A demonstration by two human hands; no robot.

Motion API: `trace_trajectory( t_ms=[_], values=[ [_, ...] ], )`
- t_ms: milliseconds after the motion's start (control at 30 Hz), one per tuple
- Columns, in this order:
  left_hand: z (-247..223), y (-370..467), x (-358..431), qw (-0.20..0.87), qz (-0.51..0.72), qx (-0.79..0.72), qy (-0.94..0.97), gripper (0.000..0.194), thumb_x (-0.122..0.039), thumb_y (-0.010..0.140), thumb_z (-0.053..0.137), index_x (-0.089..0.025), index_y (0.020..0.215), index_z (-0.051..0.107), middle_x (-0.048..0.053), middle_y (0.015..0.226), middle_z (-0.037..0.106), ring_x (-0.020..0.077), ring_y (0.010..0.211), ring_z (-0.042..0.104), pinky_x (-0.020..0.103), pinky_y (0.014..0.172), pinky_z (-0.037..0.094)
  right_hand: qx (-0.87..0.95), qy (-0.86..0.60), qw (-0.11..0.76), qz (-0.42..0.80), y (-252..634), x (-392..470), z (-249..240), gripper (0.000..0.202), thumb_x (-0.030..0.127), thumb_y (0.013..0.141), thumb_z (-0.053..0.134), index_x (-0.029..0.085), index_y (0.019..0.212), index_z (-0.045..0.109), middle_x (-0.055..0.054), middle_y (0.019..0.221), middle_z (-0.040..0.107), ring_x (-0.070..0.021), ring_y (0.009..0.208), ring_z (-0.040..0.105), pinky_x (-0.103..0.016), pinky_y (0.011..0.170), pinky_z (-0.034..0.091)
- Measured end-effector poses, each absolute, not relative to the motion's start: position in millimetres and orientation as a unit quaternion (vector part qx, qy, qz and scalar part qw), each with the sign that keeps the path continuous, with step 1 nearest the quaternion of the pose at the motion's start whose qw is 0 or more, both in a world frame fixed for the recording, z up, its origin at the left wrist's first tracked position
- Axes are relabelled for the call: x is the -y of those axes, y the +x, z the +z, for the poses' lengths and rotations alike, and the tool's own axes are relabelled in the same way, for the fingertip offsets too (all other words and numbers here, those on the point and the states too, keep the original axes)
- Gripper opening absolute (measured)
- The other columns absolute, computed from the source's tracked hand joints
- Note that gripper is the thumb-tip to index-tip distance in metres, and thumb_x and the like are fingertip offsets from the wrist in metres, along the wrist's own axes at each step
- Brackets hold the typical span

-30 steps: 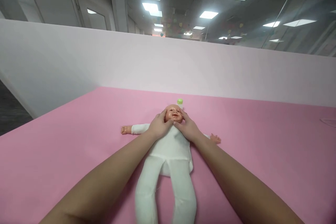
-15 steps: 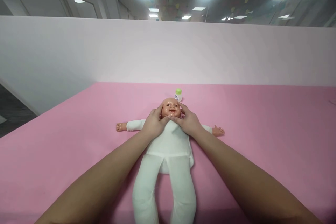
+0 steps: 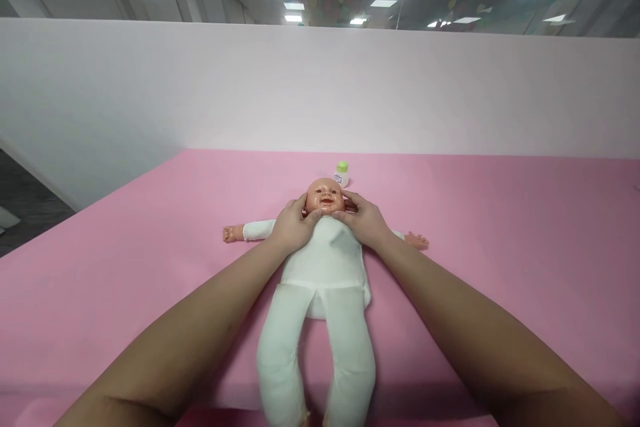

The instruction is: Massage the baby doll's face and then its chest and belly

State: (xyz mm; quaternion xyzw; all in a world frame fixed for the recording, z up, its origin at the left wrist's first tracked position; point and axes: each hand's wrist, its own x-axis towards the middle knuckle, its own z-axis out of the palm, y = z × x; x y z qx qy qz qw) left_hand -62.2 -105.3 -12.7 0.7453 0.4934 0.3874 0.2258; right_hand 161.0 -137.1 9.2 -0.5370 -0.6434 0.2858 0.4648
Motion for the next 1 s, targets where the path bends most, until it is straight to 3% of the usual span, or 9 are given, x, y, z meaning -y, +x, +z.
trace_trajectory(
  t_ms=[167, 267, 333, 500, 733, 1000],
  values=[
    [-18, -67, 96, 0.22, 0.383, -0.485, 0.755, 0.056, -0.052, 0.106, 0.045, -0.02, 0.151, 0.054, 0.016, 0.139, 0.064, 0.0326, 0.13, 0.059, 0.049, 0.111, 0.045, 0.626, -0.532, 0.472, 0.321, 162, 139, 18, 0.041, 0.043, 0.095, 0.071, 0.028, 0.133, 0.072, -0.005, 0.139, 0.071, -0.0265, 0.127, 0.067, -0.047, 0.115, 0.05],
    [-19, -67, 94, 0.226, 0.387, -0.483, 0.753, 0.059, -0.051, 0.109, 0.036, -0.017, 0.156, 0.049, 0.018, 0.146, 0.059, 0.032, 0.14, 0.052, 0.049, 0.119, 0.037, 0.629, -0.53, 0.474, 0.313, 162, 138, 16, 0.041, 0.047, 0.097, 0.067, 0.028, 0.134, 0.071, -0.005, 0.139, 0.071, -0.026, 0.128, 0.067, -0.046, 0.115, 0.05],
    [-17, -66, 97, 0.225, 0.387, -0.479, 0.755, 0.059, -0.055, 0.108, 0.038, -0.019, 0.152, 0.053, 0.017, 0.142, 0.062, 0.0318, 0.136, 0.055, 0.049, 0.116, 0.04, 0.633, -0.535, 0.469, 0.305, 161, 137, 11, 0.052, 0.049, 0.093, 0.073, 0.03, 0.14, 0.066, -0.005, 0.14, 0.07, -0.0263, 0.125, 0.068, -0.046, 0.112, 0.052],
    [-10, -61, 107, 0.223, 0.391, -0.484, 0.75, 0.058, -0.063, 0.094, 0.064, -0.023, 0.135, 0.064, 0.013, 0.121, 0.069, 0.0302, 0.107, 0.068, 0.042, 0.093, 0.054, 0.645, -0.545, 0.461, 0.274, 158, 133, -3, 0.077, 0.054, 0.084, 0.082, 0.034, 0.153, 0.054, -0.005, 0.138, 0.071, -0.0271, 0.116, 0.071, -0.046, 0.106, 0.056],
    [-9, -59, 107, 0.233, 0.403, -0.476, 0.747, 0.054, -0.056, 0.094, 0.067, -0.026, 0.138, 0.062, 0.01, 0.119, 0.072, 0.0279, 0.099, 0.069, 0.04, 0.086, 0.056, 0.643, -0.576, 0.449, 0.231, 156, 133, -3, 0.068, 0.058, 0.082, 0.083, 0.029, 0.14, 0.062, -0.007, 0.128, 0.075, -0.0273, 0.112, 0.072, -0.044, 0.1, 0.057],
    [-16, -63, 100, 0.229, 0.408, -0.489, 0.736, 0.054, -0.056, 0.099, 0.058, -0.023, 0.141, 0.063, 0.013, 0.131, 0.069, 0.0301, 0.11, 0.068, 0.043, 0.095, 0.053, 0.654, -0.552, 0.447, 0.26, 161, 134, 1, 0.052, 0.053, 0.097, 0.067, 0.034, 0.144, 0.063, -0.003, 0.134, 0.074, -0.0253, 0.119, 0.07, -0.044, 0.107, 0.053]
  ],
)
